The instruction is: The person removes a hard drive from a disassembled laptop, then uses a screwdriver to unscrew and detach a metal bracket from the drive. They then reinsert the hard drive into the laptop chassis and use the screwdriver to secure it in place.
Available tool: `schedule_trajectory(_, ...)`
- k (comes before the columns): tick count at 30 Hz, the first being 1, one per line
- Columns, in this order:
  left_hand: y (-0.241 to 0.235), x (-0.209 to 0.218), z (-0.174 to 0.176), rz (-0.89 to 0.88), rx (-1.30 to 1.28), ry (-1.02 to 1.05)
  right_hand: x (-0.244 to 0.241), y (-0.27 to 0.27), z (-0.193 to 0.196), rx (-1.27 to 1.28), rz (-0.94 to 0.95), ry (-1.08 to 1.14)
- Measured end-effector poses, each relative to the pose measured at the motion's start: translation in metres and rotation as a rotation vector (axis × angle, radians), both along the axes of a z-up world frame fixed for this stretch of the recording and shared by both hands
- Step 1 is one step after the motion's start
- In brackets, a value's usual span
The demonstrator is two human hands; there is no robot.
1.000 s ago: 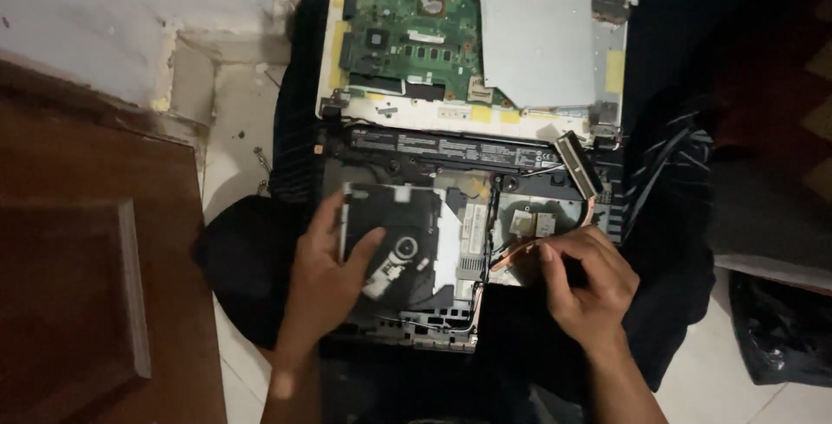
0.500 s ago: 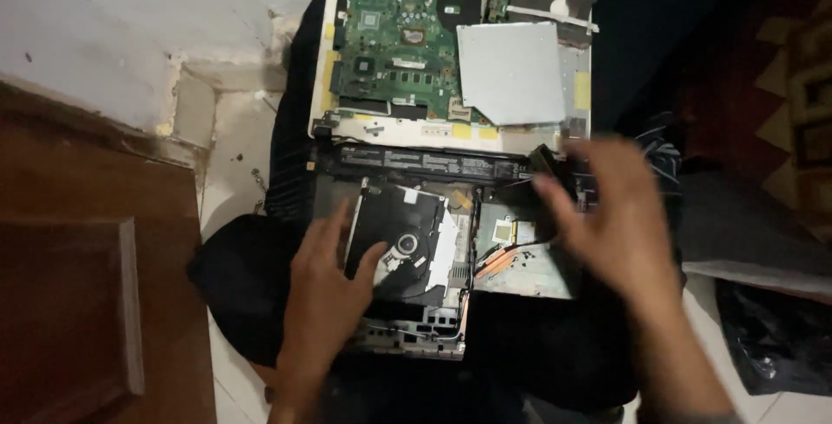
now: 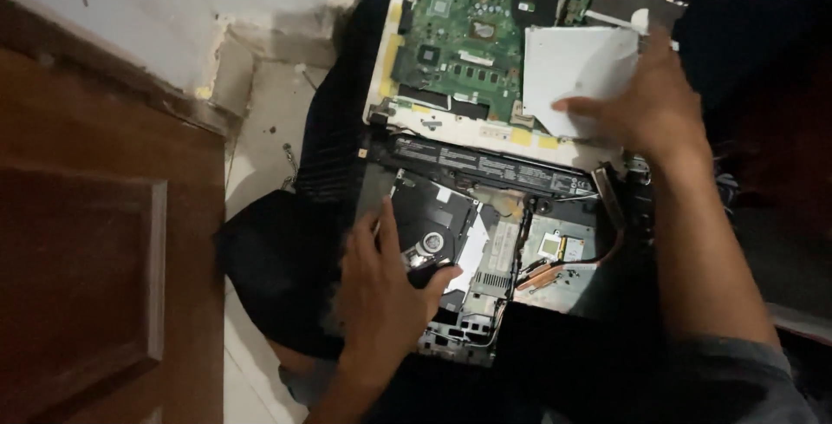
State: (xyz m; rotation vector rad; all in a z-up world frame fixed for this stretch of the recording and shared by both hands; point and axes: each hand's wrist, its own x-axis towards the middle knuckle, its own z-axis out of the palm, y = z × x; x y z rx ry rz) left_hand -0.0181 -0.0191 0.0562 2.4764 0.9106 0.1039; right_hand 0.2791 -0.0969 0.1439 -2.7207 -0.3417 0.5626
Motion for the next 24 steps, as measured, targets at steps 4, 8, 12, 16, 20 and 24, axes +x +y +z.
schedule_trajectory(4,0.004,0.0,0.008,0.035,-0.08,0.019,0.035,-0.036,-0.055,0.47,0.114,-0.212)
schedule_trajectory(8,0.009,-0.01,0.021,0.124,-0.271,-0.02,0.027,-0.059,-0.056,0.789,0.192,-0.227)
schedule_trajectory(12,0.015,-0.019,0.032,0.161,-0.276,-0.049,-0.054,-0.074,-0.021,0.914,0.382,-0.513)
schedule_trajectory(16,0.018,-0.025,0.032,0.185,-0.379,0.067,-0.145,-0.087,-0.057,0.658,0.587,-0.935)
schedule_trajectory(20,0.022,-0.033,0.035,0.161,-0.344,-0.326,-0.207,-0.081,-0.07,0.585,1.02,-0.48)
schedule_trajectory(24,0.027,-0.035,0.055,0.404,-0.954,-0.288,-0.23,-0.073,-0.065,0.778,1.064,-0.628)
